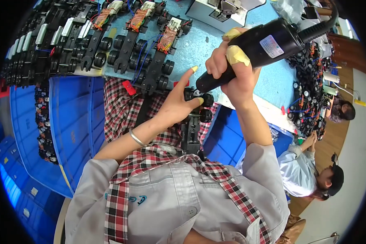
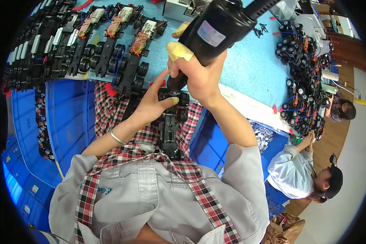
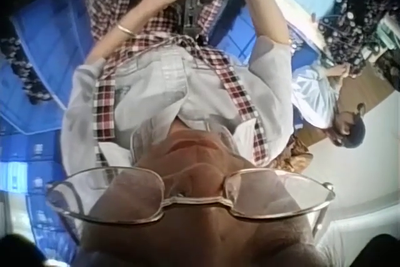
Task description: Assembling toy car components using an electric screwdriver on a factory production line.
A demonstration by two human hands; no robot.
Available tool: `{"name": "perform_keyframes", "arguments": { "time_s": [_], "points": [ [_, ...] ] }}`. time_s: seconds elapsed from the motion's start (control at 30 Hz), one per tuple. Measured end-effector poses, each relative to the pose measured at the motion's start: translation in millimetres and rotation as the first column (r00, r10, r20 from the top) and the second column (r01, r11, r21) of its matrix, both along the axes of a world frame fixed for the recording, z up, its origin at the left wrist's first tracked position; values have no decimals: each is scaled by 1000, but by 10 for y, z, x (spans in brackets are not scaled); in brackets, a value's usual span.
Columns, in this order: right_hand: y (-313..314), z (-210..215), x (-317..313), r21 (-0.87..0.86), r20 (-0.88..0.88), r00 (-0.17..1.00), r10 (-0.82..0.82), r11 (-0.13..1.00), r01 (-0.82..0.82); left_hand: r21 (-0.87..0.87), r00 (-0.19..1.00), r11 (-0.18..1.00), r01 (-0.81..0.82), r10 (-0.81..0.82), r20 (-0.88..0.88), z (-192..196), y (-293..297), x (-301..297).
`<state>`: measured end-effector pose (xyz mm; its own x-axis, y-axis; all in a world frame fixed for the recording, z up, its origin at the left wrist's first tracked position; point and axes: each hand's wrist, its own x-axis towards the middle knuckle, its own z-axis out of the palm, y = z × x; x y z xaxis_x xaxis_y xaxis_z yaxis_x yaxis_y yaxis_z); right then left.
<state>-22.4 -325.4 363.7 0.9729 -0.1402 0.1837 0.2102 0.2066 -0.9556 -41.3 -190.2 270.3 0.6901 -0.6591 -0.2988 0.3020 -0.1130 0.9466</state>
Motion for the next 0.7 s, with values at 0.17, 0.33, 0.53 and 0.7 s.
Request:
{"name": "perform_keyframes", "arguments": {
  "time_s": [0.17,0.33,0.53,0.7],
  "points": [
    [57,19,-65,-47,-98,995,15,999,-19,-91,1000,996,-20,20,9,-85,-17,-12],
    [54,-52,-119,-88,-11,999,-46,995,45,-79,985,997,16,-29,-171,15,-76,56],
    [130,-82,-190,-44,-52,998,-46,998,44,-165,996,985,-56,44,-73,-150,-6,-64],
    [129,-69,-214,28,-36,998,-54,998,55,-159,988,982,-100,79,-132,-134,-23,-79]
  ]
}}
